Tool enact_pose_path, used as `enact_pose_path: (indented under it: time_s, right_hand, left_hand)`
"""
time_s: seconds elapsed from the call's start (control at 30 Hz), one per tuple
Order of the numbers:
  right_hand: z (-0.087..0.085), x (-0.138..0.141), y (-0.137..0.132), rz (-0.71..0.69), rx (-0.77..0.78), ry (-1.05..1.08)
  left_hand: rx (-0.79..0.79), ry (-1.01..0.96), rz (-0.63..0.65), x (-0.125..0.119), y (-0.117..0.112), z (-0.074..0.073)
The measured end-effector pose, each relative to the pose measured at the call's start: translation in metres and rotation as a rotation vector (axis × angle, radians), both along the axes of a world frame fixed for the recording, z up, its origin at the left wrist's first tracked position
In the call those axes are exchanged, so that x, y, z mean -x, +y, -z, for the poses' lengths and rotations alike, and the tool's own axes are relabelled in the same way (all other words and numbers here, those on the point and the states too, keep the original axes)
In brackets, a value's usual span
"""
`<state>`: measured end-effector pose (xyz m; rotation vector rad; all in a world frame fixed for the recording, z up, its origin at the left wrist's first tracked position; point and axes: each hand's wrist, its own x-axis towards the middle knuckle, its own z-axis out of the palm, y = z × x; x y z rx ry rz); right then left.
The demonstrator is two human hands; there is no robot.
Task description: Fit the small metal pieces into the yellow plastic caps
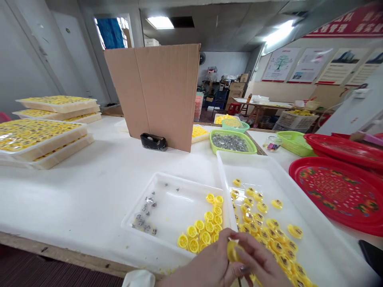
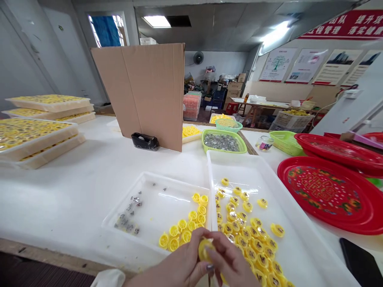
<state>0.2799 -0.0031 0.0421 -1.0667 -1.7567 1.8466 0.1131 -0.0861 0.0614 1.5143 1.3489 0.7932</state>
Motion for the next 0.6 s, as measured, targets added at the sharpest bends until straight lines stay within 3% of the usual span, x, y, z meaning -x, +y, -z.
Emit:
enact_pose_path:
  time_s: [0.07,0.17,0.23,0.3,0.4,0.6]
  right_hand:
    - [-0.001,-0.021,0.048,0.184,-0.187,-0.035]
    - [0.007,-0.070,0.139,0.427,-0.426,-0.247]
    - [0.019,-0.104,0.191,0.504,-0.491,-0.429]
    - [0.034,-0.128,0.223,0.539,-0.492,-0.534]
    - [0.055,-0.137,0.240,0.530,-0.497,-0.623]
    - [0.077,-0.127,0.240,0.496,-0.568,-0.740]
  left_hand:
    - [-0.010,0.095,-0.047,0.016,0.021,-0.003]
    - [-0.104,0.500,-0.206,0.049,0.063,0.014]
    - [-0.123,0.612,-0.204,0.066,0.090,0.030]
    - [-0.155,0.676,-0.180,0.073,0.109,0.042]
    - [-0.212,0.734,-0.145,0.066,0.124,0.051]
    - [-0.206,0.792,-0.169,0.041,0.140,0.061]
